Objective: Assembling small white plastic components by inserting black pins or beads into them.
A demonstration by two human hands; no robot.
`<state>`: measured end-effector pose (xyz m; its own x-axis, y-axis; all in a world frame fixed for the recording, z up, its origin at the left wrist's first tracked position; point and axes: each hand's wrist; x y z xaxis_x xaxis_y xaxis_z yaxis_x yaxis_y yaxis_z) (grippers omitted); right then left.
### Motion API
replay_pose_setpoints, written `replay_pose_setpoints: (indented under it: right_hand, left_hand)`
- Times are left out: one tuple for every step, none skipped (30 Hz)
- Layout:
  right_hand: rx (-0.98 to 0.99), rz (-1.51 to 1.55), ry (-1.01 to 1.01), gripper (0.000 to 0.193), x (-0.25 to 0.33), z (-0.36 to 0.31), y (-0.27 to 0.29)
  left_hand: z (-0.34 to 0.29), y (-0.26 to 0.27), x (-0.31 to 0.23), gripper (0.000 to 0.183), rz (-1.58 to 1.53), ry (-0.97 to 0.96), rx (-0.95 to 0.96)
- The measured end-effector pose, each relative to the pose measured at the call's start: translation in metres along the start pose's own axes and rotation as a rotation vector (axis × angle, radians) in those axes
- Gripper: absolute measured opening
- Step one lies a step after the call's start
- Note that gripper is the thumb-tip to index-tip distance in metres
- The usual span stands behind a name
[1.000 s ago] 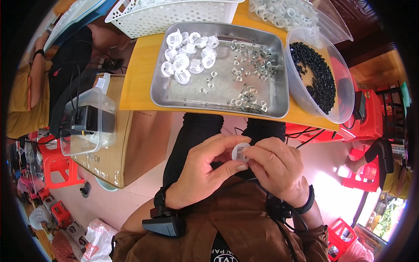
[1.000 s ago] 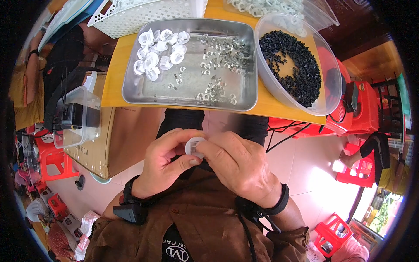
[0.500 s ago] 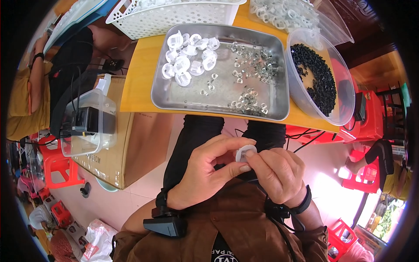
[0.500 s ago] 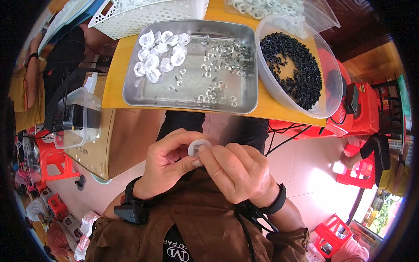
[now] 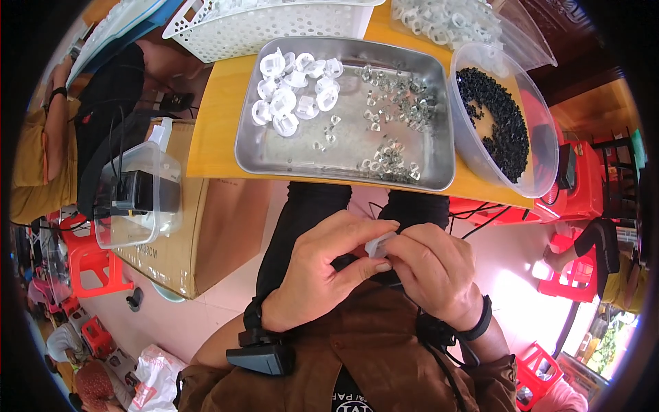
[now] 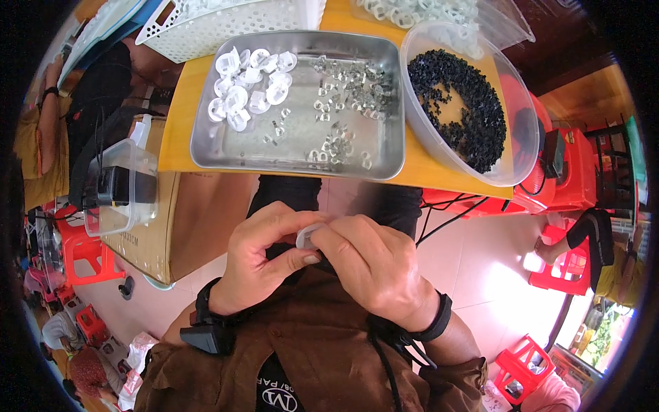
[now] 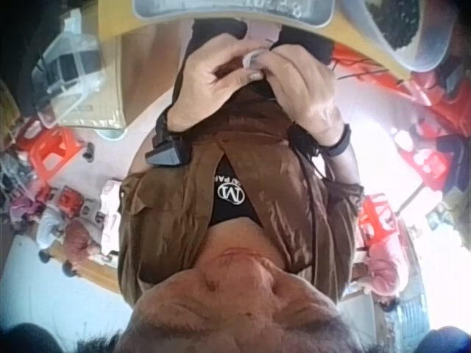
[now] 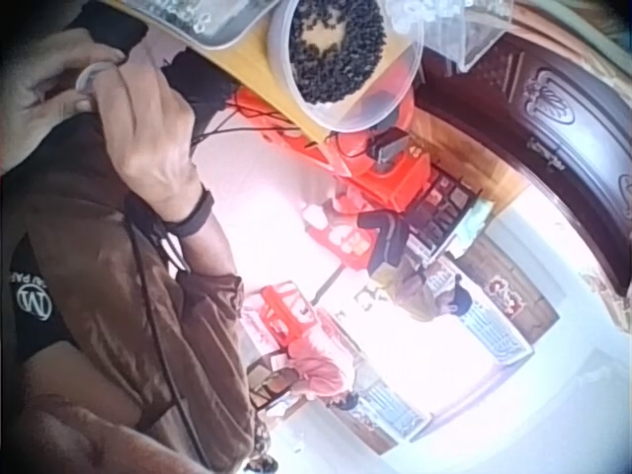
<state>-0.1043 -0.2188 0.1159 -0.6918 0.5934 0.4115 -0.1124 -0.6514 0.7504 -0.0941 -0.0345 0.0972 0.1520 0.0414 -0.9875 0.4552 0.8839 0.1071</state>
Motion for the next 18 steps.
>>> replay_pose_setpoints:
  right_hand:
    - [-0.001,-0.004,0.002,0.036,0.001,0.001,0.0]
    - [0.041,-0.025,-0.014,0.037,0.003,0.001,-0.001]
    - [0.083,-0.043,-0.029,0.038,0.005,0.0,-0.002]
    - [0.083,-0.046,-0.026,0.038,0.004,0.001,-0.003]
    - [0.12,-0.011,-0.061,0.04,0.003,0.001,-0.004]
    - [0.157,0.026,-0.094,0.041,0.002,0.001,-0.005]
    - [0.156,0.024,-0.089,0.041,0.003,0.001,-0.006]
    - [0.183,0.14,-0.156,0.043,0.003,0.0,-0.006]
    - [0.21,0.252,-0.225,0.044,0.003,0.0,-0.006]
    - [0.209,0.244,-0.224,0.044,0.003,0.0,-0.004]
    - [0.213,0.271,-0.238,0.043,0.002,0.001,0.0]
    - [0.218,0.299,-0.251,0.042,0.0,0.002,0.004]
    - [0.219,0.293,-0.248,0.042,-0.003,0.003,0.009]
    - [0.133,0.301,-0.262,0.04,-0.007,0.003,0.015]
    - [0.047,0.301,-0.277,0.038,-0.009,0.005,0.024]
    - [0.017,0.193,-0.288,0.034,-0.011,0.007,0.037]
    - [-0.046,0.13,-0.289,0.031,-0.014,0.011,0.047]
    - [-0.055,0.067,-0.379,0.028,-0.016,0.016,0.057]
  left_hand:
    - [0.0,0.001,0.001,0.036,0.04,0.017,0.004]
    - [0.0,0.003,0.004,0.036,0.039,0.013,0.004]
    - [-0.001,0.004,0.009,0.034,0.011,-0.001,-0.026]
    - [-0.001,0.005,0.012,0.033,-0.018,-0.015,-0.056]
    - [-0.001,0.003,0.013,0.033,-0.018,-0.019,-0.057]
    - [-0.001,-0.001,0.012,0.03,-0.232,0.082,-0.105]
    - [-0.002,-0.003,0.012,0.028,-0.448,0.183,-0.151]
    - [-0.004,-0.004,0.013,0.028,-0.447,0.179,-0.152]
    - [-0.004,-0.003,0.013,0.025,-0.477,0.221,-0.142]
    - [-0.004,-0.003,0.014,0.025,-0.506,0.263,-0.13]
    - [-0.004,0.0,0.013,0.025,-0.51,0.257,-0.127]
    - [-0.004,0.003,0.012,0.024,-0.529,0.294,-0.114]
    - [-0.004,0.006,0.012,0.023,-0.549,0.332,-0.102]
    - [-0.003,0.007,0.014,0.024,-0.506,0.326,-0.106]
    - [-0.001,0.007,0.013,0.024,-0.514,0.317,-0.101]
    - [-0.001,0.007,0.011,0.024,-0.503,0.318,-0.111]
    - [-0.001,0.007,0.01,0.026,-0.491,0.319,-0.122]
    - [0.001,0.006,0.011,0.026,-0.497,0.313,-0.116]
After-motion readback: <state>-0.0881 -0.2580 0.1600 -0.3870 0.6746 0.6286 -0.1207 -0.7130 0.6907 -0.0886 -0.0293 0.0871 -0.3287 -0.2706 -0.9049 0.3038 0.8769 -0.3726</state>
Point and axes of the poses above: each hand's wrist, its own z-axis towards the middle knuckle, its own y-axis out of the back of the hand, x = y × z, and after that the axes turned 2 degrees about x, right-handed
